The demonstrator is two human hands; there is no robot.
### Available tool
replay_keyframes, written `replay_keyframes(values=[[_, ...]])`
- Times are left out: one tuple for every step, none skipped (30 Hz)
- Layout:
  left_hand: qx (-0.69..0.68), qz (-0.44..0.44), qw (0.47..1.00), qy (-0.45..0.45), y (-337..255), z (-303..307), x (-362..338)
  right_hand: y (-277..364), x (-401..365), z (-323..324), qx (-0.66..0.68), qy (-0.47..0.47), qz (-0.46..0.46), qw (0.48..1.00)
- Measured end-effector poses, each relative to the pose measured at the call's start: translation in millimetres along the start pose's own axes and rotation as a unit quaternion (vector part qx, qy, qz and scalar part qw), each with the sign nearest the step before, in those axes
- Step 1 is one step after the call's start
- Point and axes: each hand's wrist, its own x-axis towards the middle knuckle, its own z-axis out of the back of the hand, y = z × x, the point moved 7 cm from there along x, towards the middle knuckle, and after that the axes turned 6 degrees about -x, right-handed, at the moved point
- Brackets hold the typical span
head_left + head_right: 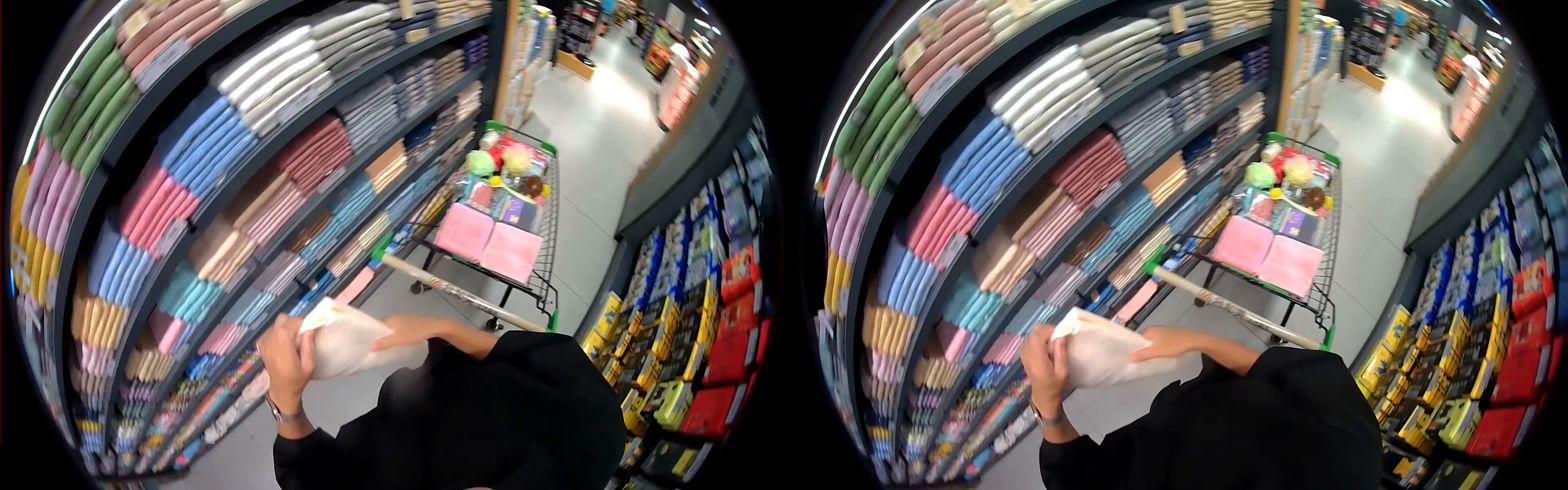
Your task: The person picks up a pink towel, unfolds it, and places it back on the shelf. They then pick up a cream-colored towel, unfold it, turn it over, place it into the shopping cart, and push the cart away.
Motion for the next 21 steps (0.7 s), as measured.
replay_keyframes(values=[[0.009,-0.003,1.000,-0.011,3,11,3,-18,2,-1,-0.003,-0.021,-0.020,1.000],[0.026,0.001,0.999,-0.025,7,21,4,-36,2,-4,-0.005,-0.041,-0.039,0.998],[0.042,0.004,0.998,-0.039,10,30,3,-57,4,-10,-0.006,-0.012,-0.079,0.997],[0.057,-0.008,0.997,-0.051,10,36,3,-76,5,-13,-0.011,0.015,-0.119,0.993],[0.069,0.005,0.996,-0.055,13,41,2,-89,7,-18,-0.013,0.032,-0.114,0.993],[0.073,-0.011,0.996,-0.057,11,44,1,-108,6,-19,-0.090,0.028,-0.148,0.984],[0.074,-0.029,0.995,-0.058,9,45,0,-119,3,-20,-0.167,0.019,-0.181,0.969],[0.102,-0.061,0.991,-0.059,6,45,-3,-124,0,-26,-0.169,0.024,-0.181,0.969],[0.102,-0.058,0.991,-0.060,5,43,-5,-122,-4,-33,-0.012,0.022,-0.177,0.984],[0.118,-0.099,0.986,-0.057,-4,36,-9,-118,-7,-38,0.145,0.018,-0.171,0.974],[0.134,-0.140,0.980,-0.053,-13,29,-14,-116,-9,-37,0.145,0.018,-0.175,0.974],[0.136,-0.188,0.972,-0.041,-20,18,-21,-82,-7,-39,0.371,0.054,-0.121,0.919],[0.116,-0.218,0.969,-0.015,-29,5,-28,-43,-7,-36,0.575,0.086,-0.060,0.811],[0.091,-0.227,0.969,0.035,-39,-10,-33,-10,-5,-23,0.634,0.015,-0.029,0.772],[0.076,-0.248,0.965,0.052,-49,-24,-40,11,-5,-9,0.686,-0.057,0.004,0.725],[0.060,-0.269,0.959,0.069,-58,-37,-48,4,-3,-8,0.728,-0.040,-0.028,0.684],[0.056,-0.277,0.953,0.106,-64,-48,-53,-2,0,-9,0.728,-0.042,-0.028,0.684],[0.047,-0.263,0.954,0.133,-63,-59,-64,-11,3,-4,0.663,-0.094,-0.032,0.742],[0.038,-0.248,0.955,0.160,-60,-70,-77,-17,3,1,0.592,-0.146,-0.036,0.792],[0.036,-0.249,0.955,0.159,-58,-76,-90,-22,1,-2,0.592,-0.152,-0.074,0.788],[0.022,-0.195,0.961,0.193,-53,-82,-96,-27,1,-4,0.592,-0.153,-0.074,0.788]])
